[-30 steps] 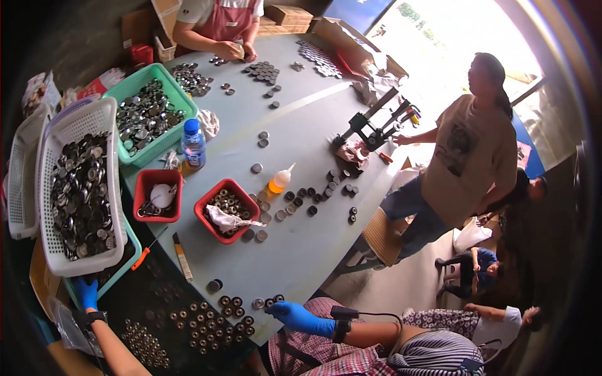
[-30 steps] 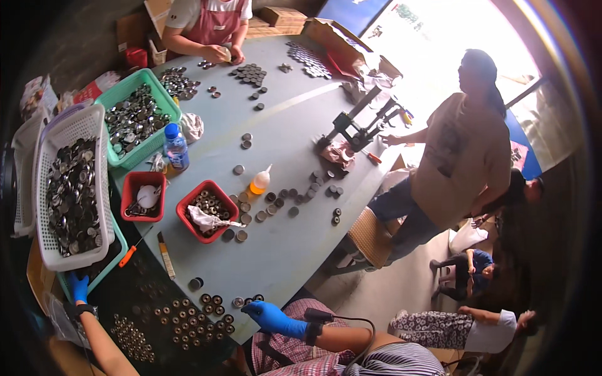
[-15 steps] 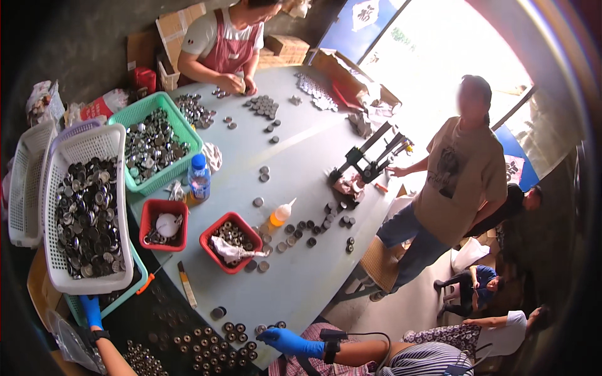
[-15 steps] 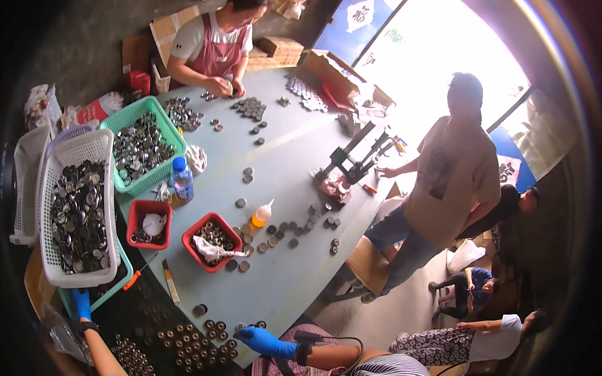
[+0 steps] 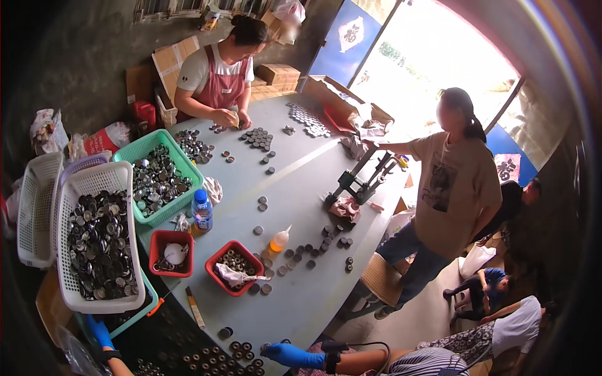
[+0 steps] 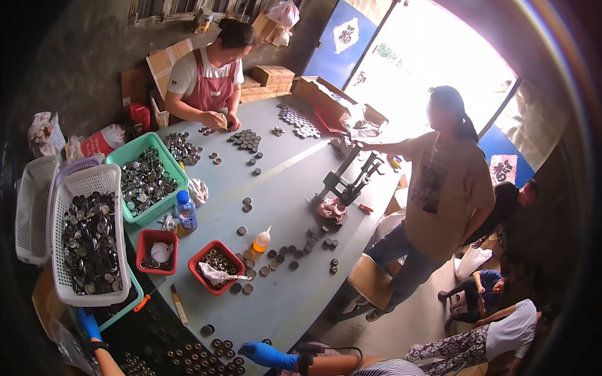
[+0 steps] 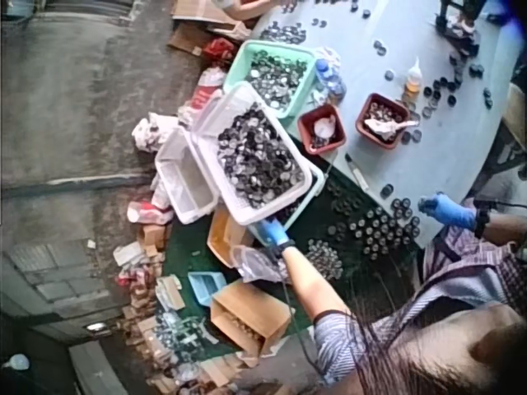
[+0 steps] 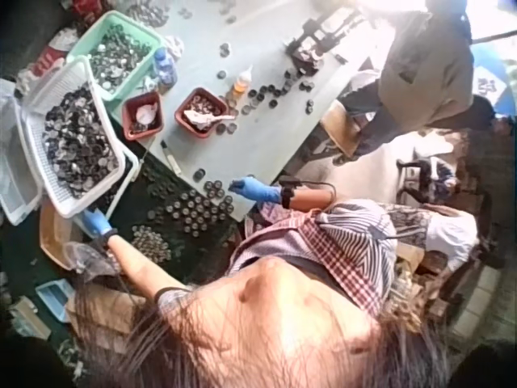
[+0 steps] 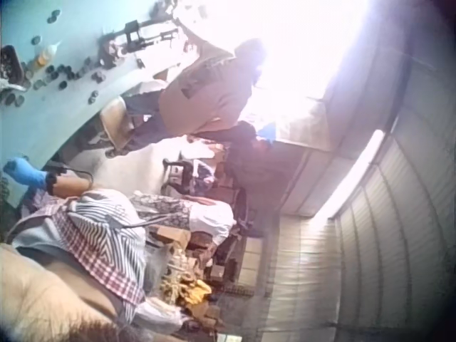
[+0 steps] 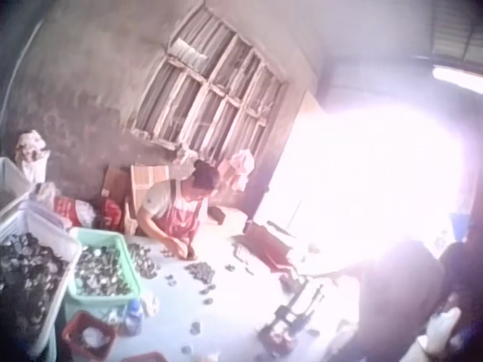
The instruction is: Assembling small metal components by hand and using a manual press.
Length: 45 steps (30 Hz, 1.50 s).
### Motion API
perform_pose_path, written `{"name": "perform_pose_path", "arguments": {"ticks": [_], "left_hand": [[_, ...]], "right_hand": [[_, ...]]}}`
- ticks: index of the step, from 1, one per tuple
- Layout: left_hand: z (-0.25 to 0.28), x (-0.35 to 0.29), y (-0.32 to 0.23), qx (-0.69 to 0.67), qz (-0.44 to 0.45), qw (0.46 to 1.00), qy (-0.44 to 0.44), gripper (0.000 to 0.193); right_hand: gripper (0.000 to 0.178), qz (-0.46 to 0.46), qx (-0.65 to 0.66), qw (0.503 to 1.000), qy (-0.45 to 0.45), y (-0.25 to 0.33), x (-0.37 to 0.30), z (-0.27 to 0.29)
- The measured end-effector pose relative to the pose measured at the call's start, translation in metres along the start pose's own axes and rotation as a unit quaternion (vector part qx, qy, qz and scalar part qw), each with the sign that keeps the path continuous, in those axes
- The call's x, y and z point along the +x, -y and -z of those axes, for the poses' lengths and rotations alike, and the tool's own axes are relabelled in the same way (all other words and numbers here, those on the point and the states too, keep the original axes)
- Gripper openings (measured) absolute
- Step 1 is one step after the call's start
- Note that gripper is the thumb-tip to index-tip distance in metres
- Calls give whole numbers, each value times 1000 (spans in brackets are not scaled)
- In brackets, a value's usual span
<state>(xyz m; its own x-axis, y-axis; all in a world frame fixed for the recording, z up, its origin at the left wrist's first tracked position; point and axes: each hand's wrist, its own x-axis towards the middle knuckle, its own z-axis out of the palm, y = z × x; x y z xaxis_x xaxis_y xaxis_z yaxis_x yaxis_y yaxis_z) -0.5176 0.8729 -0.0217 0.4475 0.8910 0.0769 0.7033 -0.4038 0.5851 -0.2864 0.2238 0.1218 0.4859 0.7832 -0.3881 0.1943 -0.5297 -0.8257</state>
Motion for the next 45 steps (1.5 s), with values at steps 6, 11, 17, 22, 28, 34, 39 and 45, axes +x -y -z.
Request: {"name": "perform_pose_path", "arguments": {"ticks": [6,11,17,22,28,34,39,45], "left_hand": [[-3,-2,-4,-166,30,985,-21,60],[42,-8,9,-269,5,957,-107,39],[95,-41,-11,-208,162,946,-187,34],[87,-146,-181,-316,212,912,-152,33],[67,-268,-338,-292,147,945,15,21],[-30,-348,-395,-390,59,900,183,20],[-53,-375,-492,-530,184,791,245,26],[-116,-389,-519,-440,14,854,277,32]], "right_hand": [[23,58,-2,998,-17,-23,-2,-13],[22,-39,-9,999,0,41,-14,15],[22,3,38,999,-12,51,-14,23],[21,15,16,999,-47,47,-14,34],[26,75,24,996,-39,68,-3,38],[38,207,32,972,-104,134,-18,73],[34,236,25,960,-151,115,-35,119],[14,132,105,963,-212,67,-46,171]]}}
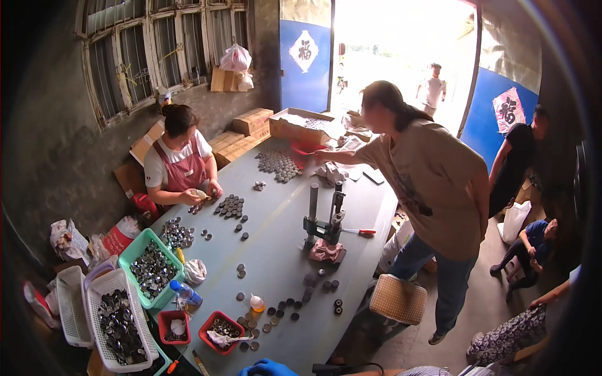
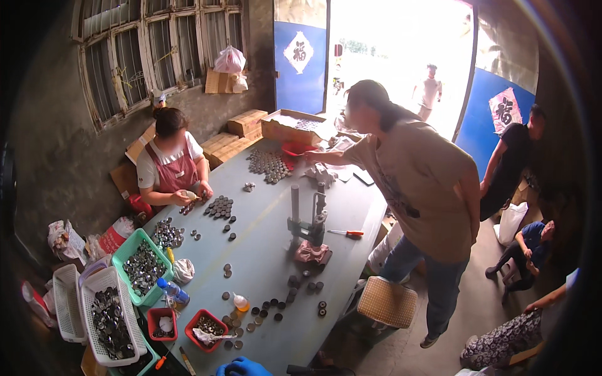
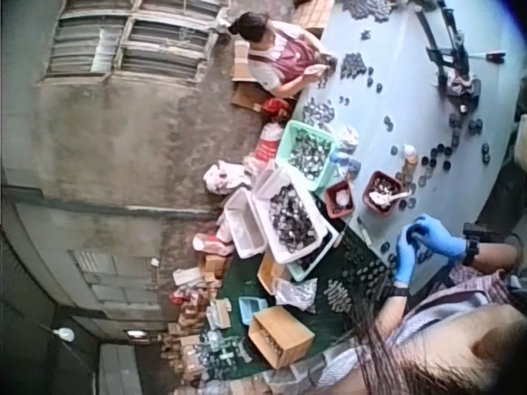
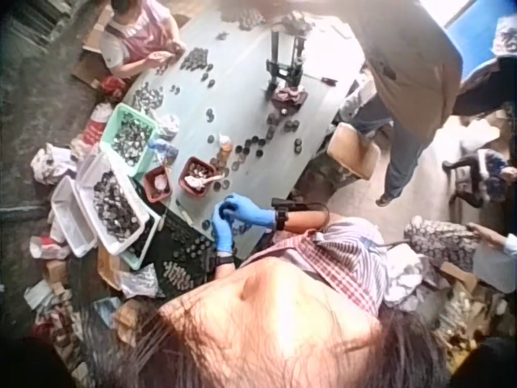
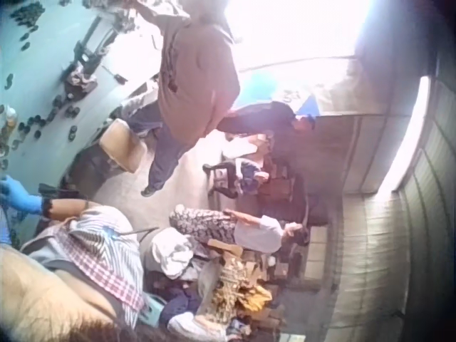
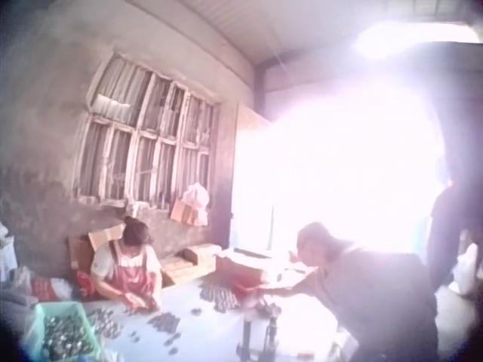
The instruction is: Assembling small metal components by hand and using a manual press.
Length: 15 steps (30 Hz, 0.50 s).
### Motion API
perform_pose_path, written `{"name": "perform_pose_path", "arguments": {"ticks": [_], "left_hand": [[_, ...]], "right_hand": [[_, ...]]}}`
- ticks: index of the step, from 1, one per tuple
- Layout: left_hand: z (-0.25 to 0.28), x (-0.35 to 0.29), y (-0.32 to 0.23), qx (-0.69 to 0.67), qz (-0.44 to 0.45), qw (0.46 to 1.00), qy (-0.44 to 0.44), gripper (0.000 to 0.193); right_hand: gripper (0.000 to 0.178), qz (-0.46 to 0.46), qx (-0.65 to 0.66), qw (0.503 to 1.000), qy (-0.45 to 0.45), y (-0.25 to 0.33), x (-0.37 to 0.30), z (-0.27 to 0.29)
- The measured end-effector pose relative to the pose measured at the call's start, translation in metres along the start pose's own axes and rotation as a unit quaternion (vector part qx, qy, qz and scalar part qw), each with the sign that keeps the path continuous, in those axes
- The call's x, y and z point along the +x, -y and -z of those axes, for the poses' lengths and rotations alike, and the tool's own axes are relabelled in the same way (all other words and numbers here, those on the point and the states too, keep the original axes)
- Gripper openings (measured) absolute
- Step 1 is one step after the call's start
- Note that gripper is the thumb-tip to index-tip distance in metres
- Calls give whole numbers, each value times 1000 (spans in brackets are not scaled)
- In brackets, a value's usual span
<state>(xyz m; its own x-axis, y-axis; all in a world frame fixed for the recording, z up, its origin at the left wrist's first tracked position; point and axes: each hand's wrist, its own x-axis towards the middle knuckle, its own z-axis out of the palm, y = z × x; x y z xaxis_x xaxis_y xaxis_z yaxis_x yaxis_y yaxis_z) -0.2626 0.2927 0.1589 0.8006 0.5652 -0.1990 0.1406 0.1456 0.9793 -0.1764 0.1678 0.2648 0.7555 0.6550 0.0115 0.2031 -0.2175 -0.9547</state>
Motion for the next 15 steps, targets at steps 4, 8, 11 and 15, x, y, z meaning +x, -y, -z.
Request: {"name": "perform_pose_path", "arguments": {"ticks": [4,8,11,15], "left_hand": [[-69,-12,-78,-147,176,973,8,22],[-127,-11,-117,-298,265,917,-6,23],[-142,1,-98,-399,292,868,39,27],[-173,9,-102,-558,326,759,74,26]], "right_hand": [[20,-137,201,968,-68,-29,2,51],[28,-207,359,908,-65,-48,-2,107],[28,-237,378,892,-73,-49,-3,139],[26,-238,370,896,-66,-61,-2,169]]}}
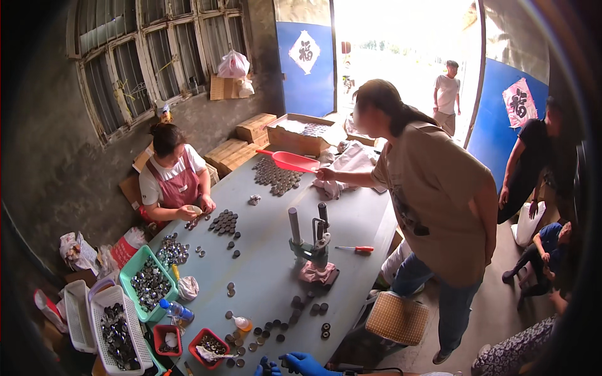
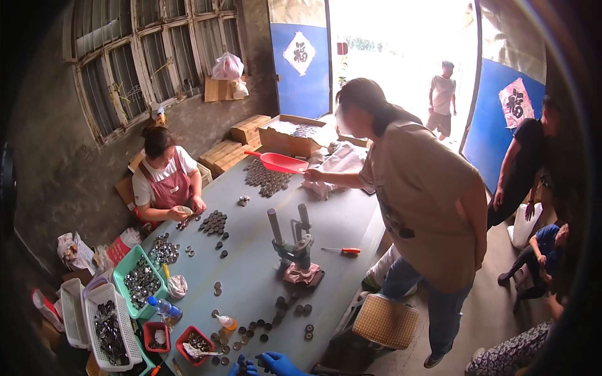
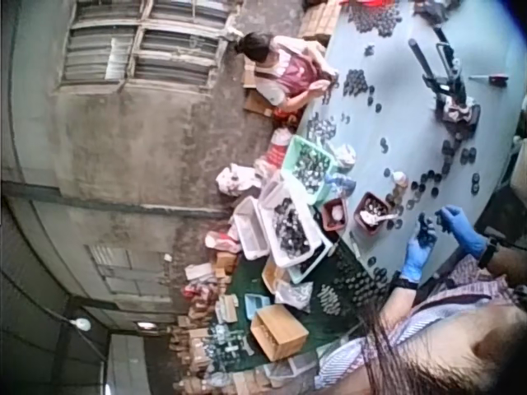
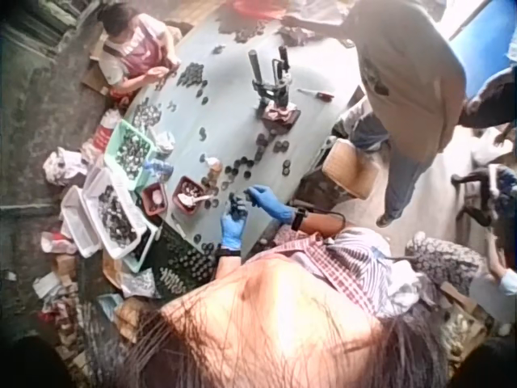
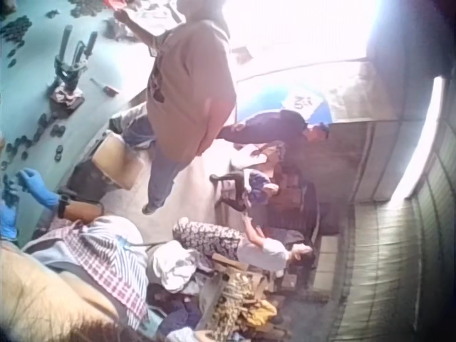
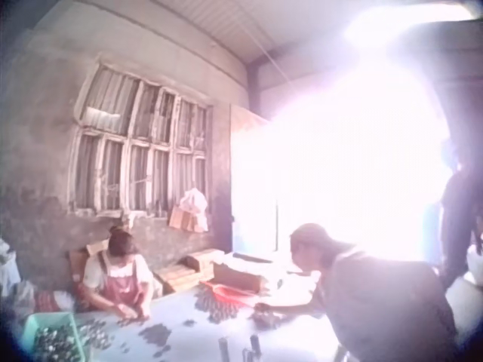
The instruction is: Assembling small metal components by hand and using a manual press.
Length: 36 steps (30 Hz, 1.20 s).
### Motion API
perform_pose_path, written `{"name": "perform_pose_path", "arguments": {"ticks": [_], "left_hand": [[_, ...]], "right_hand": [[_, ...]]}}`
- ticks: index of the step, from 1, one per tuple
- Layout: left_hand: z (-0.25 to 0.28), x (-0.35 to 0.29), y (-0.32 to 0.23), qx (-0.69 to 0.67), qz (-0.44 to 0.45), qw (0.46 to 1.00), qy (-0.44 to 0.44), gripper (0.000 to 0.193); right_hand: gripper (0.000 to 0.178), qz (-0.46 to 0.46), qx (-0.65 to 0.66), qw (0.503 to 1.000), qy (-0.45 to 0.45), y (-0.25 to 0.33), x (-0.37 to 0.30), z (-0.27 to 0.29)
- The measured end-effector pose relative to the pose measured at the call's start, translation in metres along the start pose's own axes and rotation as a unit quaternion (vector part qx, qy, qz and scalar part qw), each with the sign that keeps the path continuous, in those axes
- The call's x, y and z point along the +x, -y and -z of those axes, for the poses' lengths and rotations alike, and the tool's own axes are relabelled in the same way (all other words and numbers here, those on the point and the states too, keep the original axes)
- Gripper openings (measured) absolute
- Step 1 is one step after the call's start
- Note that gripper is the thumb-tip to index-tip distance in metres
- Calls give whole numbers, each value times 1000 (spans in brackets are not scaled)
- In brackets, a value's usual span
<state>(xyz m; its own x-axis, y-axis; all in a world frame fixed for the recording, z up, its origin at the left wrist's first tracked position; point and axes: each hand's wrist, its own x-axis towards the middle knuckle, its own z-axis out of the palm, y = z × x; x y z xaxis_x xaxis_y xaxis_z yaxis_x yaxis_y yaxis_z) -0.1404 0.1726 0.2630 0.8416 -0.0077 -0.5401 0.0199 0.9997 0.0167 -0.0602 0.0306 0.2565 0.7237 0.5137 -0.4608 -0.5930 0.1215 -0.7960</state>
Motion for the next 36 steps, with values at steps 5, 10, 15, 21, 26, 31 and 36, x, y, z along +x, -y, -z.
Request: {"name": "perform_pose_path", "arguments": {"ticks": [5,10,15,21,26,31,36], "left_hand": [[-7,14,17,-1,4,1000,-15,25],[-8,23,29,39,24,998,40,24],[-13,43,29,33,18,999,-9,35],[-90,16,40,-43,10,995,84,45],[-107,2,41,30,-38,996,74,49],[-114,-5,45,8,-37,994,102,52],[-101,1,41,-100,-30,990,93,51]], "right_hand": [[26,91,56,994,-5,12,-2,14],[33,99,25,995,-20,19,2,38],[35,71,83,994,-18,38,12,55],[19,38,179,983,-23,89,-7,50],[21,182,37,982,-21,92,-13,34],[30,327,-86,940,-54,90,-21,30],[27,404,-274,870,-66,93,-25,24]]}}
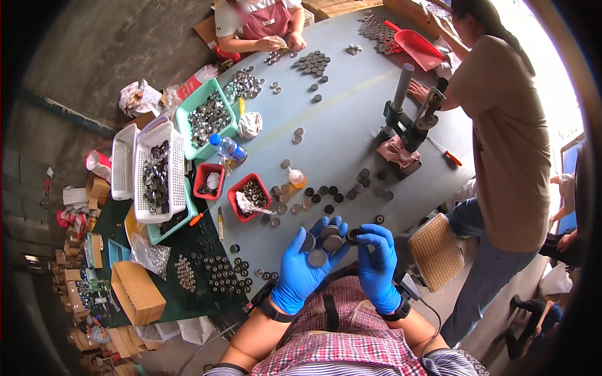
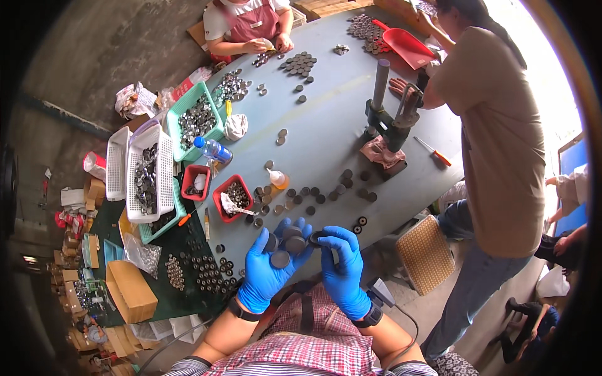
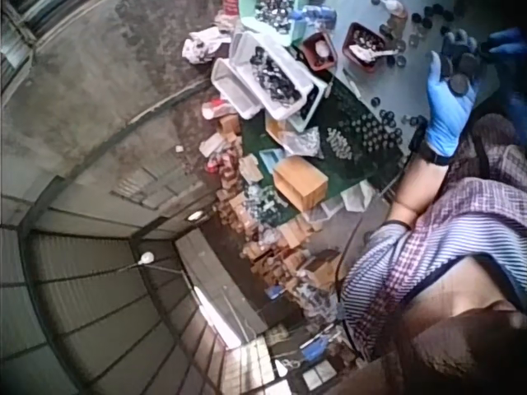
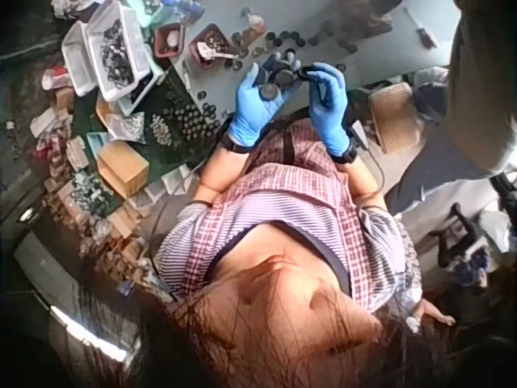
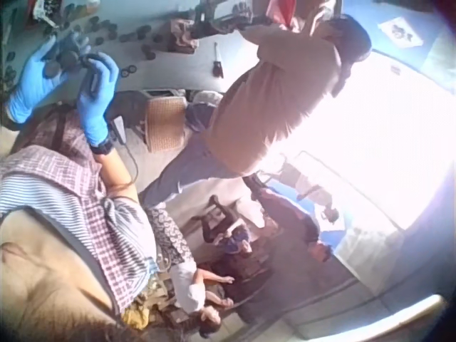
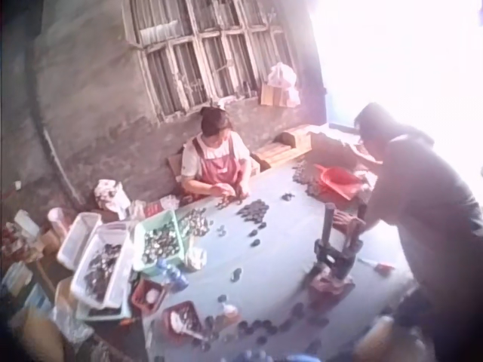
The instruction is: Assembling small metal components by hand and using a manual press.
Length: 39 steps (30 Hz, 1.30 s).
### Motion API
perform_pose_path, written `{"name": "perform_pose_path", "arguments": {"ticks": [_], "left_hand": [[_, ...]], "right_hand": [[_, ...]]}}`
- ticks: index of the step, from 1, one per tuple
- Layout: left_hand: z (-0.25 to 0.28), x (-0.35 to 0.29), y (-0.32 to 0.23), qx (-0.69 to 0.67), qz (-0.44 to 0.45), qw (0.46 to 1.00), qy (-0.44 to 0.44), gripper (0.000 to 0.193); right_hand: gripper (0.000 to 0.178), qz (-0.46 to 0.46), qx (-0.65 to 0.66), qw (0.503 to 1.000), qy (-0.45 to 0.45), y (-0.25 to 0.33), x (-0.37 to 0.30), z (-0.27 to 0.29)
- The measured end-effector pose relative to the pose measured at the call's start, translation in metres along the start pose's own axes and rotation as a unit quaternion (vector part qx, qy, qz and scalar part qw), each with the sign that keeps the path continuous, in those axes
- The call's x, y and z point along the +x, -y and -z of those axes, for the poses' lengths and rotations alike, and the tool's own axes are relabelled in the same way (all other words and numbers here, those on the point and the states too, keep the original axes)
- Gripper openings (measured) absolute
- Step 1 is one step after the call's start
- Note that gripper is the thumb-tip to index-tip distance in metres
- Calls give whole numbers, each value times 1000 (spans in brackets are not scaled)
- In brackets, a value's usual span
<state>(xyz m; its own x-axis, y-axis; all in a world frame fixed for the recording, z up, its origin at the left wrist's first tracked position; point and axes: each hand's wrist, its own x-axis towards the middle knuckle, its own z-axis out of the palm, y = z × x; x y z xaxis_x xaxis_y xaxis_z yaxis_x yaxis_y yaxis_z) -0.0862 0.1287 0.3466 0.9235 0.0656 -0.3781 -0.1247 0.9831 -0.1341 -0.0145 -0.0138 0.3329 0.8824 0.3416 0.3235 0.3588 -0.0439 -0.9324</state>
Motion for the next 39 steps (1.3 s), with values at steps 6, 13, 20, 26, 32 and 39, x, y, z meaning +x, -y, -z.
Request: {"name": "perform_pose_path", "arguments": {"ticks": [6,13,20,26,32,39], "left_hand": [[-5,6,-2,16,-13,1000,-17,51],[1,-1,-12,64,-24,998,-9,54],[69,-15,-53,108,-82,989,-65,47],[215,-23,-129,125,-110,965,-205,39],[324,-43,-195,173,-155,925,-301,16],[328,-11,-207,451,-118,821,-331,18]], "right_hand": [[26,-161,153,974,-44,-13,-4,-9],[28,-30,25,999,17,0,-5,-16],[22,-4,-70,987,146,-14,-30,-68],[19,-207,17,956,206,-106,-130,-165],[19,-280,-41,933,221,-157,-192,-272],[24,-357,20,921,158,-227,-213,-313]]}}
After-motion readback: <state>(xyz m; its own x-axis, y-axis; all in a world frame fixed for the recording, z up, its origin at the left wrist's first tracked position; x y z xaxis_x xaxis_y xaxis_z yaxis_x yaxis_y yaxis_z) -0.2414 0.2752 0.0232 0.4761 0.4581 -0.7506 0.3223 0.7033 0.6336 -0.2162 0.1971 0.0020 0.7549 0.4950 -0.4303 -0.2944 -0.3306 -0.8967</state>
